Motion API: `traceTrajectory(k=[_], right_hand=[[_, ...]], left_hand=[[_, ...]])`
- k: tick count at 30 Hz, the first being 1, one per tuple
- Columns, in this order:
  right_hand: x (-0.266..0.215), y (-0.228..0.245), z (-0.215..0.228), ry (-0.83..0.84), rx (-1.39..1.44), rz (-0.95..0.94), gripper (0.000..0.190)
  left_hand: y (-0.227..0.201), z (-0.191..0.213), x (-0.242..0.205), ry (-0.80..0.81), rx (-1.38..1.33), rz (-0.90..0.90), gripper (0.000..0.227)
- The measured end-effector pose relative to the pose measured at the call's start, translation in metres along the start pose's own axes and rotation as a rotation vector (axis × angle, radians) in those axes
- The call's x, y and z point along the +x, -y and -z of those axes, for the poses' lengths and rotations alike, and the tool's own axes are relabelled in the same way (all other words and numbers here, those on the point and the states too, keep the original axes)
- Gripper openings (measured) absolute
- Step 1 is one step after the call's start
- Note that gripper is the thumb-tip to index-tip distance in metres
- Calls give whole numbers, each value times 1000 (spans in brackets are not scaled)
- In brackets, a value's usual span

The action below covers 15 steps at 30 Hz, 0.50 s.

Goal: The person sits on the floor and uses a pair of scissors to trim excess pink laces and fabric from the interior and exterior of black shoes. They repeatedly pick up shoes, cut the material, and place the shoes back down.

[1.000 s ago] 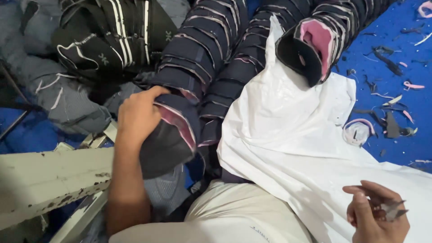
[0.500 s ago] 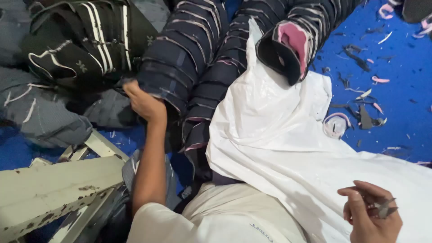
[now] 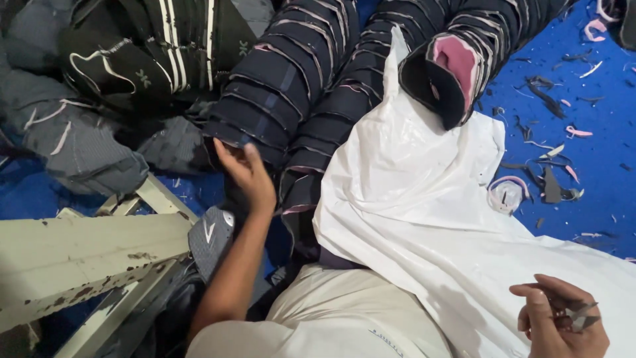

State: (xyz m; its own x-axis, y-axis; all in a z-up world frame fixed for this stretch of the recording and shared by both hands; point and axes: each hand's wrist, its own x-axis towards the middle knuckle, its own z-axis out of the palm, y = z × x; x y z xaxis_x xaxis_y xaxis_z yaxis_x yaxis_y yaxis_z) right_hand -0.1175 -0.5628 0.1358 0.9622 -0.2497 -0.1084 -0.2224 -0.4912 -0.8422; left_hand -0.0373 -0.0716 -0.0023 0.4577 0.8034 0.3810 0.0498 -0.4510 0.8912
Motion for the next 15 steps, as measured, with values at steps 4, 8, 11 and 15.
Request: traceTrajectory(k=[4, 8, 11, 15], right_hand=[[-3, 0, -4, 0, 7, -19, 18], [-11, 15, 8, -48, 92, -60, 21], [-1, 35, 32, 15, 103, -45, 22], [29, 81, 66, 118, -146, 118, 25]], left_hand=[[44, -53, 7, -97, -350, 198, 48], [89, -61, 27, -23, -538, 59, 45], [143, -45, 34, -63, -320, 142, 39], [110, 10, 24, -108, 122, -100, 47]])
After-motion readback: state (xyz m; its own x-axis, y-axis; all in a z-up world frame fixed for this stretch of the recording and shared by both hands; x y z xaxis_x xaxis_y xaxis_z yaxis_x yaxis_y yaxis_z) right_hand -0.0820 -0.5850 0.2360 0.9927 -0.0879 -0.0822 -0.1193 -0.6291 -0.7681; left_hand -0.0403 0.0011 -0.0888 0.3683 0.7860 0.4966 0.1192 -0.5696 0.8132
